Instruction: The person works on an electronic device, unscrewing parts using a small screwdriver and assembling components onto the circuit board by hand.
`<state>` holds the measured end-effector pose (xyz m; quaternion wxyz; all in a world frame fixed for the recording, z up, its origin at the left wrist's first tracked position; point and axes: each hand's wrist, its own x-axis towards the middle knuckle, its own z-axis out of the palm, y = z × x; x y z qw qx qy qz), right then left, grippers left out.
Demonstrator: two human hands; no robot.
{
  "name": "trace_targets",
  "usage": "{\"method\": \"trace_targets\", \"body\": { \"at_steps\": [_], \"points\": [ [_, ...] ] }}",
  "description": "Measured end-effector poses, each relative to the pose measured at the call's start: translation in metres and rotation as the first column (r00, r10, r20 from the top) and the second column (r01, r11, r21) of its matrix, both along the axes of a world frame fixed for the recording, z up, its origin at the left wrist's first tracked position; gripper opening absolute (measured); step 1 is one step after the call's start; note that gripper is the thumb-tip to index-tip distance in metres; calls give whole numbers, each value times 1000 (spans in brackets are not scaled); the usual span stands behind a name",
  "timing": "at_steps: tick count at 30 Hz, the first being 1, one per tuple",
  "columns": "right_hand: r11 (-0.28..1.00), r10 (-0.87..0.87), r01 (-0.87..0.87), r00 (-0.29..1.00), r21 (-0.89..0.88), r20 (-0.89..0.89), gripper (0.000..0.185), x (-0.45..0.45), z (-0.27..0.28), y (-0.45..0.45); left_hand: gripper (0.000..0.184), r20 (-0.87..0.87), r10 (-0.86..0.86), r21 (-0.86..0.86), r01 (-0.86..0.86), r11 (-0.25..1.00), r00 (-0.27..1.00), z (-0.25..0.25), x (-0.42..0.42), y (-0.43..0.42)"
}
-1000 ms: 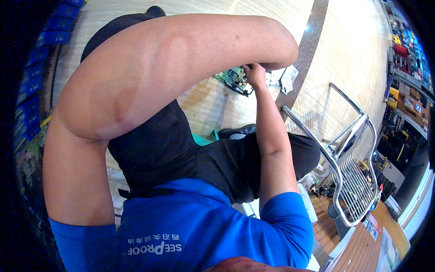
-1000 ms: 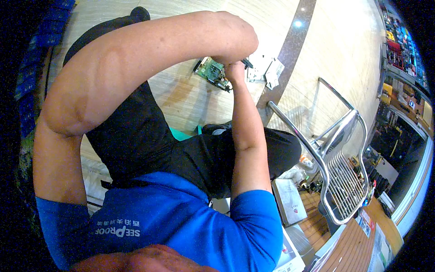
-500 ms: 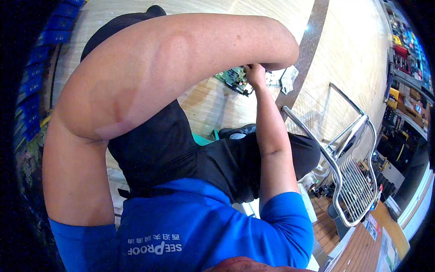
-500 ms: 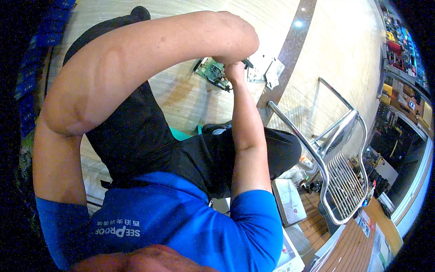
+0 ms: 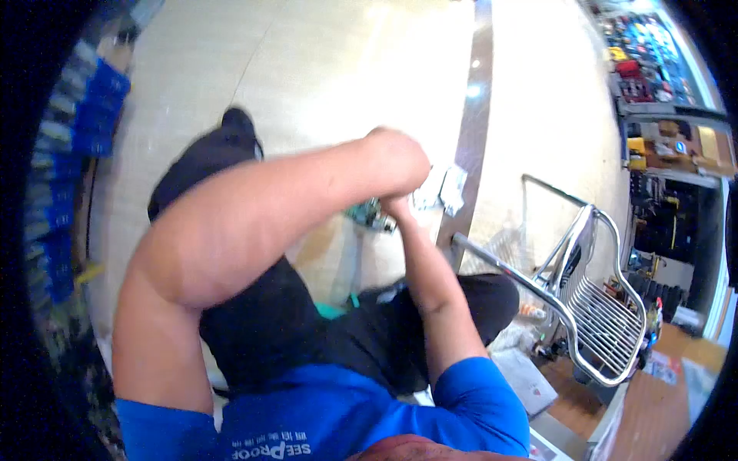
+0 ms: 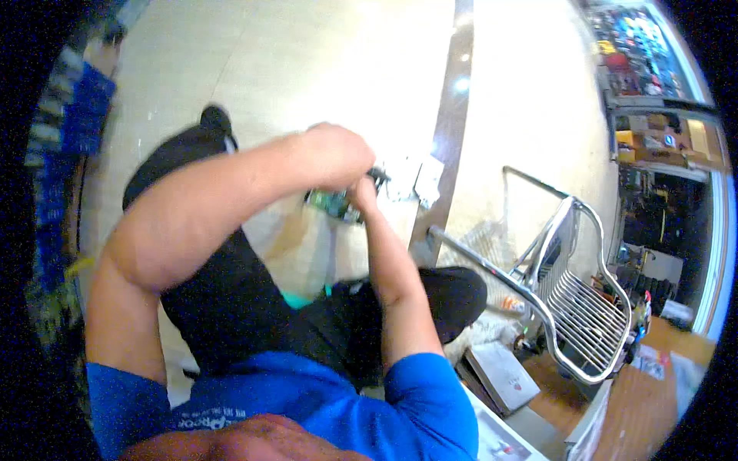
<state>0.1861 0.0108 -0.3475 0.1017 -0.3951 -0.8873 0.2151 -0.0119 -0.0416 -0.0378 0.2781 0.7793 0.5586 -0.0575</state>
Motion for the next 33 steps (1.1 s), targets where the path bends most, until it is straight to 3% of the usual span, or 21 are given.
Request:
{"method": "trace_targets", "body": {
  "at_steps": [4,7,10,14,16,19,27,29,33],
  "points": [
    [985,-34,39,999,-166,38,20,-6,16,-5,21,-83,-25,-50,21,999,996,10,2,1],
    [994,12,-22,995,-109,-95,16,-2,7,-4,24,-85,-21,-58,16,998,996,0,5,1],
    [978,-15,29,998,-208,67,18,-2,13,-4,25,-95,-25,-87,16,996,995,-3,8,2],
    [979,-6,21,997,-201,74,20,3,0,-1,25,-101,-28,-112,16,994,995,2,10,1],
    [968,-78,111,985,-223,151,21,2,5,-3,25,-107,-33,-101,22,995,994,-3,12,2],
    [961,-103,122,991,-248,89,21,2,2,-4,24,-110,-42,-108,30,994,993,-1,13,2],
    [976,-48,68,994,-207,100,20,-1,6,-2,26,-111,-22,-118,9,993,994,1,13,1],
    [967,-27,59,991,-249,130,38,1,7,-2,26,-108,-24,-117,11,993,994,2,12,1],
    [971,-37,63,993,-231,116,28,3,-7,0,26,-106,-34,-98,24,995,994,1,11,1]
  ]
}}
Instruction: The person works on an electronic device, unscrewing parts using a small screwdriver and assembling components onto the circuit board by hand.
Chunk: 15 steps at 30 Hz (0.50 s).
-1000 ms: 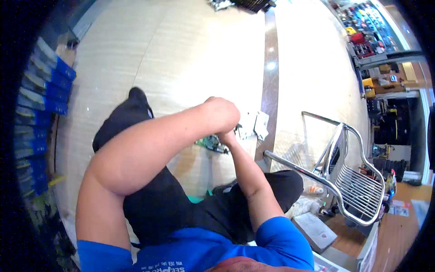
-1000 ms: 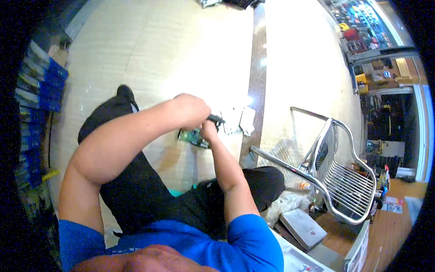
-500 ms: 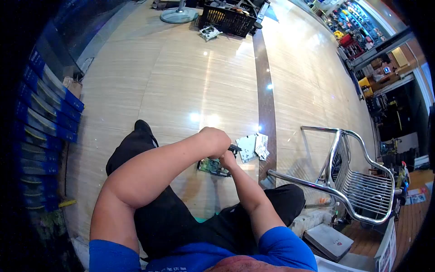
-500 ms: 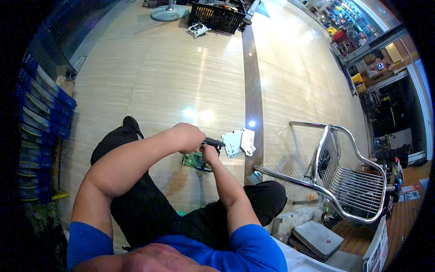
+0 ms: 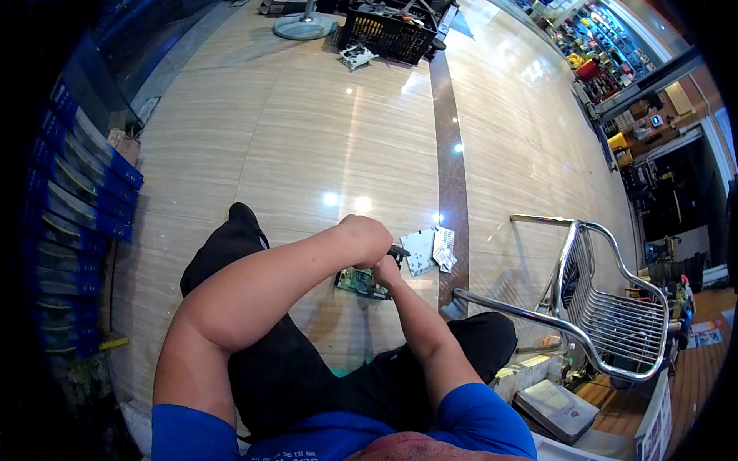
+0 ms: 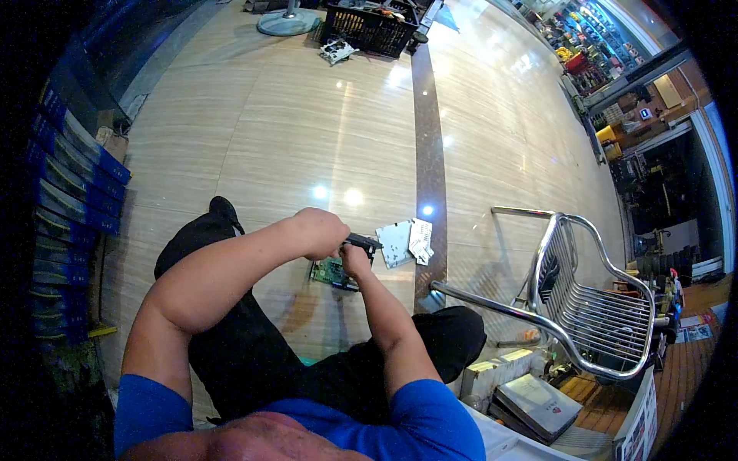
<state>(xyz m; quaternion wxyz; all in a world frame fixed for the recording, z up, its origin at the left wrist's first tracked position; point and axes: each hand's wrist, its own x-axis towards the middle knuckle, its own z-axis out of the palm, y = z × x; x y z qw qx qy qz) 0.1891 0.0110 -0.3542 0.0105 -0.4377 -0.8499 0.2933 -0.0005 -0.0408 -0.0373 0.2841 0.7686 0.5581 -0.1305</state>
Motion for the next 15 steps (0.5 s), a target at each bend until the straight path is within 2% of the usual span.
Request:
{"method": "trace_targets", "body": {
  "at_steps": [2,5,12,15],
  "points": [
    [996,56,-54,998,77,-16,21,1,-6,1,26,-9,-5,-18,5,1000,1000,2,0,1],
    [998,5,-2,998,56,-55,22,1,-7,-1,26,0,-2,-3,2,1000,1000,2,-1,-1],
    [996,44,-44,999,76,0,21,0,-7,0,27,-5,4,0,-4,1000,1000,2,-2,-1],
    [996,20,-12,995,86,-93,20,-2,-5,-2,27,-12,-20,6,20,1000,1000,-5,-2,0]
  ]
}}
